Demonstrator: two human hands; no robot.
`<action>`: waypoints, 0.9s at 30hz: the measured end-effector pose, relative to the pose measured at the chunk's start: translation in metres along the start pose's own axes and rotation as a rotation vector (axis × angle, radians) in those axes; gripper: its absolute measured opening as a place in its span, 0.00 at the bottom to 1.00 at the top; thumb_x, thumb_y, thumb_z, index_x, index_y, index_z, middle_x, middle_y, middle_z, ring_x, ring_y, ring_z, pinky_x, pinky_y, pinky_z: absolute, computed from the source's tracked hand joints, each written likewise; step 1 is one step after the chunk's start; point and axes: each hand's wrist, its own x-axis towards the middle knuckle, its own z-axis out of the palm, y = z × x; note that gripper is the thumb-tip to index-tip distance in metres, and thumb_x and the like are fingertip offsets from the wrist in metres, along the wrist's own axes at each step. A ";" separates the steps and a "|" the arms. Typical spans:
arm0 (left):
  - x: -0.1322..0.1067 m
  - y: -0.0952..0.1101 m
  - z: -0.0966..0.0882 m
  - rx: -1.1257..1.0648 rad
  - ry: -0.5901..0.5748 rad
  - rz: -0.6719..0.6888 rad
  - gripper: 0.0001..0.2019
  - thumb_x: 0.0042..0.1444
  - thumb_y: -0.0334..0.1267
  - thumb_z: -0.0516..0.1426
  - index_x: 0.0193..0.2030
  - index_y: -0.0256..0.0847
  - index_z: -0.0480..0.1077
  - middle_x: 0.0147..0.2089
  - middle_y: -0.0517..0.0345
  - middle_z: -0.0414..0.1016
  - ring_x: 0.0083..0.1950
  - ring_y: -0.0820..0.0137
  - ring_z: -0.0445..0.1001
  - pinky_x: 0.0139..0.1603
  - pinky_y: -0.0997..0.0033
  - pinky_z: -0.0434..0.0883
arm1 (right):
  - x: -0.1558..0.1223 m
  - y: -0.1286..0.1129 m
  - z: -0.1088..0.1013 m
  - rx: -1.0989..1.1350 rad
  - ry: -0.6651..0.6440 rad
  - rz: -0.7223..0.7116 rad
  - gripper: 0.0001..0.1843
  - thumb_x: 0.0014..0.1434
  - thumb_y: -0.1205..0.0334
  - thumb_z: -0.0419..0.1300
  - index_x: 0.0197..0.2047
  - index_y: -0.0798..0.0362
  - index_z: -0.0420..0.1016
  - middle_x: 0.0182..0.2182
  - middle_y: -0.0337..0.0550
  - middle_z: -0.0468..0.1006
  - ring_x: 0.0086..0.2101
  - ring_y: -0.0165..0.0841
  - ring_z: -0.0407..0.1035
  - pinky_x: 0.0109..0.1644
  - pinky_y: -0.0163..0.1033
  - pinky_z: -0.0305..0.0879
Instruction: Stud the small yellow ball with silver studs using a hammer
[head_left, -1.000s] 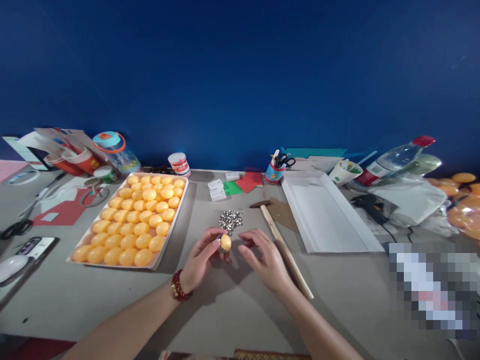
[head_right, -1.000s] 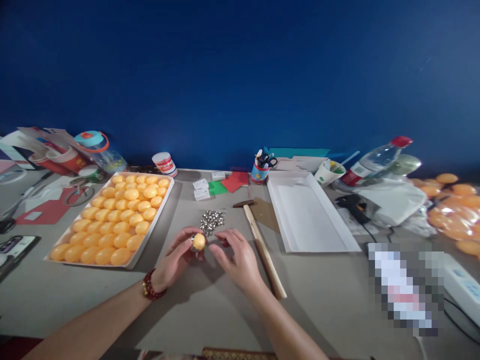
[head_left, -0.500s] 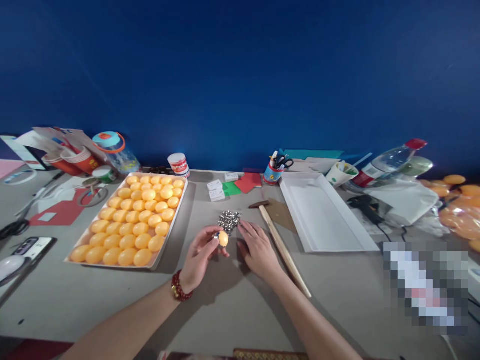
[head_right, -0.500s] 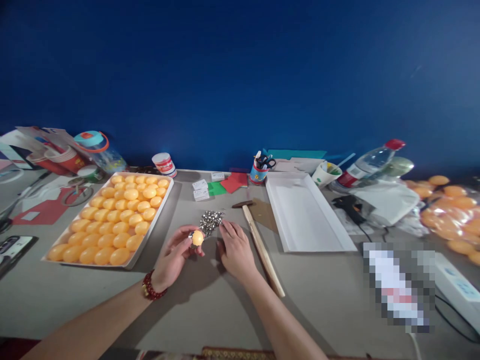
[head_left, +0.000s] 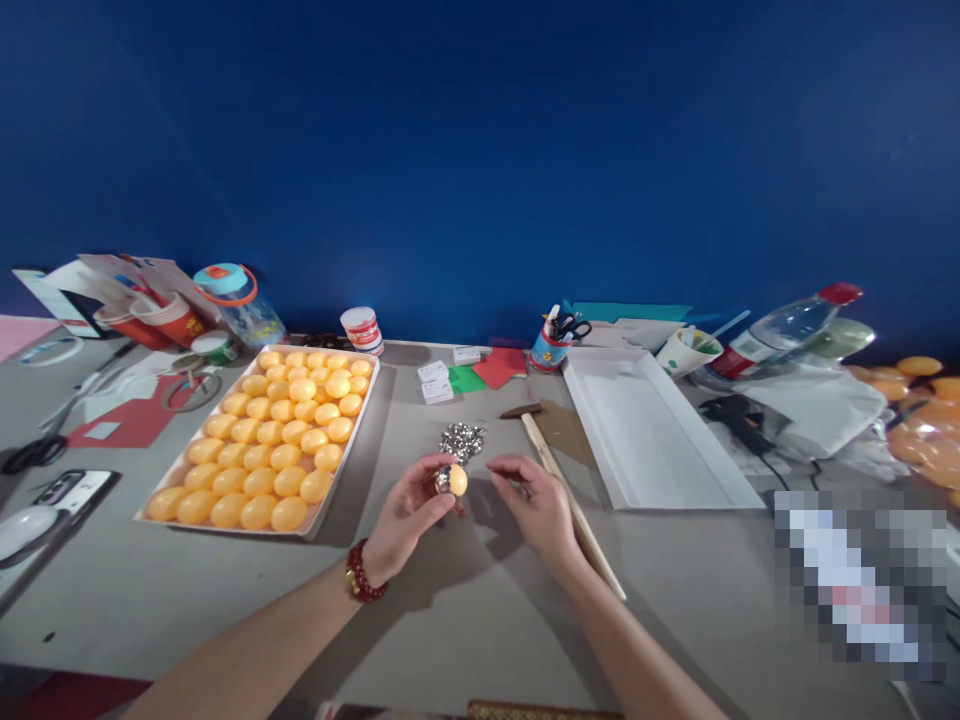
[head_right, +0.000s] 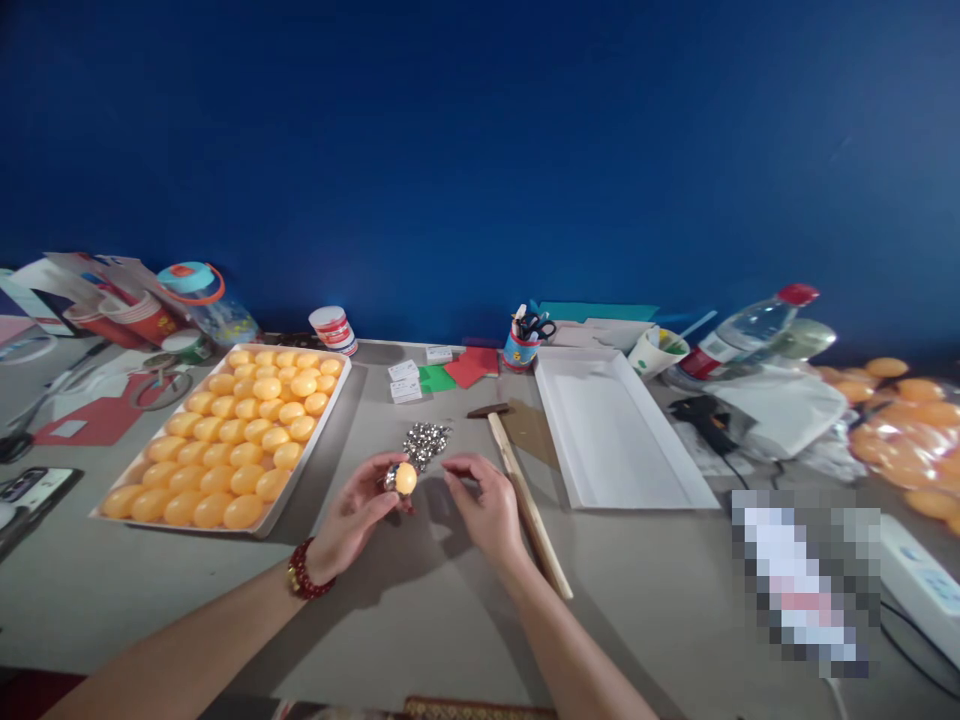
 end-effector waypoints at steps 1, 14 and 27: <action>0.000 0.000 0.000 0.002 -0.008 -0.001 0.19 0.55 0.36 0.64 0.54 0.44 0.71 0.44 0.55 0.74 0.36 0.72 0.74 0.41 0.69 0.77 | -0.001 -0.001 0.000 0.034 0.001 0.024 0.07 0.62 0.60 0.59 0.39 0.51 0.78 0.37 0.45 0.82 0.38 0.38 0.76 0.43 0.41 0.72; -0.002 0.009 0.003 -0.144 -0.103 -0.130 0.19 0.58 0.38 0.62 0.56 0.42 0.71 0.45 0.53 0.76 0.35 0.71 0.75 0.41 0.69 0.75 | -0.008 -0.016 0.001 0.349 -0.065 0.142 0.10 0.59 0.54 0.63 0.36 0.53 0.78 0.29 0.42 0.80 0.28 0.32 0.74 0.34 0.36 0.71; 0.004 0.007 0.006 -0.288 -0.055 -0.220 0.17 0.62 0.48 0.57 0.53 0.40 0.70 0.39 0.50 0.80 0.30 0.71 0.76 0.35 0.72 0.69 | -0.006 -0.019 0.001 0.451 -0.077 0.254 0.17 0.53 0.48 0.68 0.34 0.54 0.76 0.23 0.41 0.79 0.26 0.32 0.73 0.32 0.37 0.71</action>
